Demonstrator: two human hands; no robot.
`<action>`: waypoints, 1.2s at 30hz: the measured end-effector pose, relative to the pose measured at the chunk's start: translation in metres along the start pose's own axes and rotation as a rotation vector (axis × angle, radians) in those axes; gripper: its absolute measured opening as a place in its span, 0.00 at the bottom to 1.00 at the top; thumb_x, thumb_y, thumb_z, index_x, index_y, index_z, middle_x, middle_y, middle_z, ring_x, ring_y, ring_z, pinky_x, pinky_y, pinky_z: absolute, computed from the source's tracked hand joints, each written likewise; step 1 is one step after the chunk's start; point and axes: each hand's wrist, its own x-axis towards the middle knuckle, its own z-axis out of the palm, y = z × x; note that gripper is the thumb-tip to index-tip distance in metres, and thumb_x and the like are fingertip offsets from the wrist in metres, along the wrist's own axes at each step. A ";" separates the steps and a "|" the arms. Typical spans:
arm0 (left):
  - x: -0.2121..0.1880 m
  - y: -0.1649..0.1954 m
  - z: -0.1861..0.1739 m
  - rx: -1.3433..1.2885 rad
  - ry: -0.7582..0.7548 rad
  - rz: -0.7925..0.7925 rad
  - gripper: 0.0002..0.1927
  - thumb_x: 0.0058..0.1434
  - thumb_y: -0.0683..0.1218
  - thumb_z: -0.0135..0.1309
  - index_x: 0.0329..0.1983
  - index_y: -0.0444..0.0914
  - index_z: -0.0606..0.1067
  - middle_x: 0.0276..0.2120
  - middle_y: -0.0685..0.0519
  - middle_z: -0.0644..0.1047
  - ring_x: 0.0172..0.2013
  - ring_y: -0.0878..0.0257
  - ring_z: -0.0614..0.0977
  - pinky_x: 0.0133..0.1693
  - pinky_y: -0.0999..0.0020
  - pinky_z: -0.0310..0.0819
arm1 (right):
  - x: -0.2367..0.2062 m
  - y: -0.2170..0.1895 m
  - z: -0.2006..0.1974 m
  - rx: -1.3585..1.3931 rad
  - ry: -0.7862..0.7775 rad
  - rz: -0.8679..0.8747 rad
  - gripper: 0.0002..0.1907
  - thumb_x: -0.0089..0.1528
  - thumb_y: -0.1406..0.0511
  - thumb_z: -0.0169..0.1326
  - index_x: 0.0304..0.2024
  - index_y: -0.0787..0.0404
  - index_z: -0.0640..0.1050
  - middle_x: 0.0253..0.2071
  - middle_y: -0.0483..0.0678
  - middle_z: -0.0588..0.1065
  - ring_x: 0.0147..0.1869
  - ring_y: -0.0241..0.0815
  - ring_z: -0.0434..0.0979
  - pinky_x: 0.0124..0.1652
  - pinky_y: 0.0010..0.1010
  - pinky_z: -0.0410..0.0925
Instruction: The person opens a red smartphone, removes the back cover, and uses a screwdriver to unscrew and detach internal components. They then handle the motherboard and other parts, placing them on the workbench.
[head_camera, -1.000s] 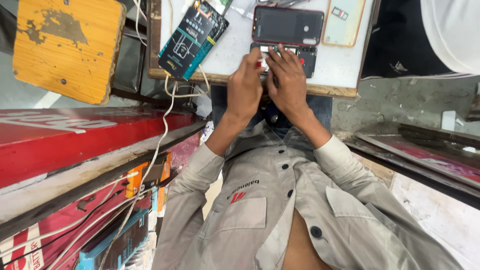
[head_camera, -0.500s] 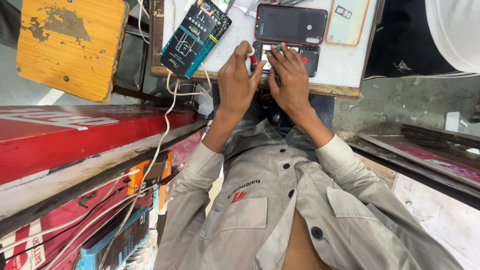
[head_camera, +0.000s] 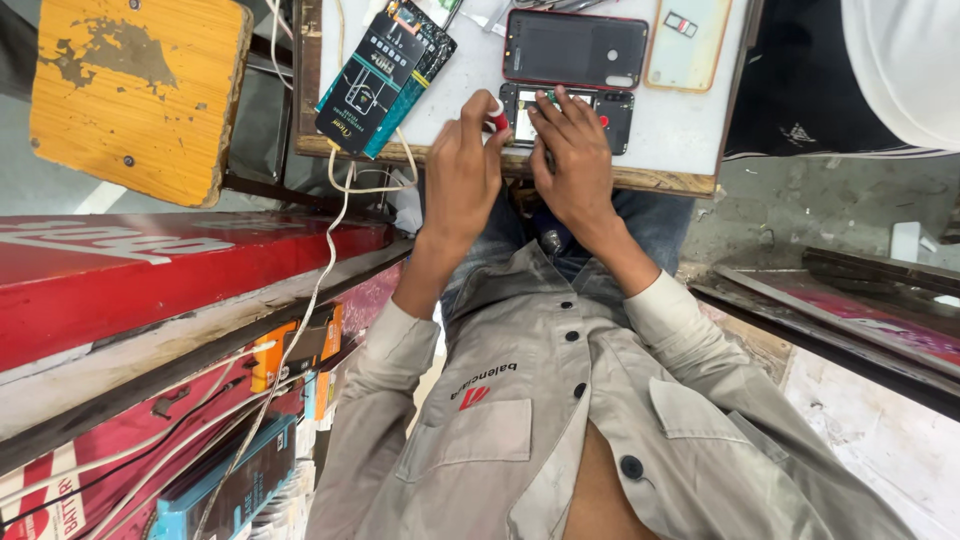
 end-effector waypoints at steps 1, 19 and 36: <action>0.002 -0.001 -0.001 0.069 0.008 0.000 0.25 0.67 0.41 0.63 0.60 0.38 0.63 0.39 0.47 0.78 0.38 0.47 0.82 0.41 0.51 0.74 | -0.001 -0.001 0.000 -0.004 0.004 -0.001 0.18 0.63 0.74 0.56 0.57 0.68 0.80 0.63 0.56 0.75 0.73 0.57 0.68 0.71 0.50 0.59; 0.007 0.000 -0.006 -0.127 -0.045 -0.009 0.23 0.66 0.38 0.63 0.54 0.38 0.62 0.39 0.45 0.78 0.42 0.51 0.87 0.43 0.58 0.80 | -0.006 -0.009 -0.004 -0.007 -0.006 0.002 0.18 0.63 0.74 0.57 0.56 0.67 0.80 0.63 0.55 0.75 0.73 0.56 0.68 0.70 0.50 0.59; -0.004 -0.001 -0.003 -0.115 -0.093 0.045 0.23 0.68 0.35 0.58 0.60 0.36 0.60 0.44 0.44 0.79 0.41 0.52 0.86 0.40 0.59 0.79 | -0.006 -0.002 -0.018 -0.133 -0.063 -0.070 0.18 0.63 0.74 0.59 0.57 0.66 0.80 0.64 0.53 0.75 0.73 0.57 0.67 0.67 0.51 0.61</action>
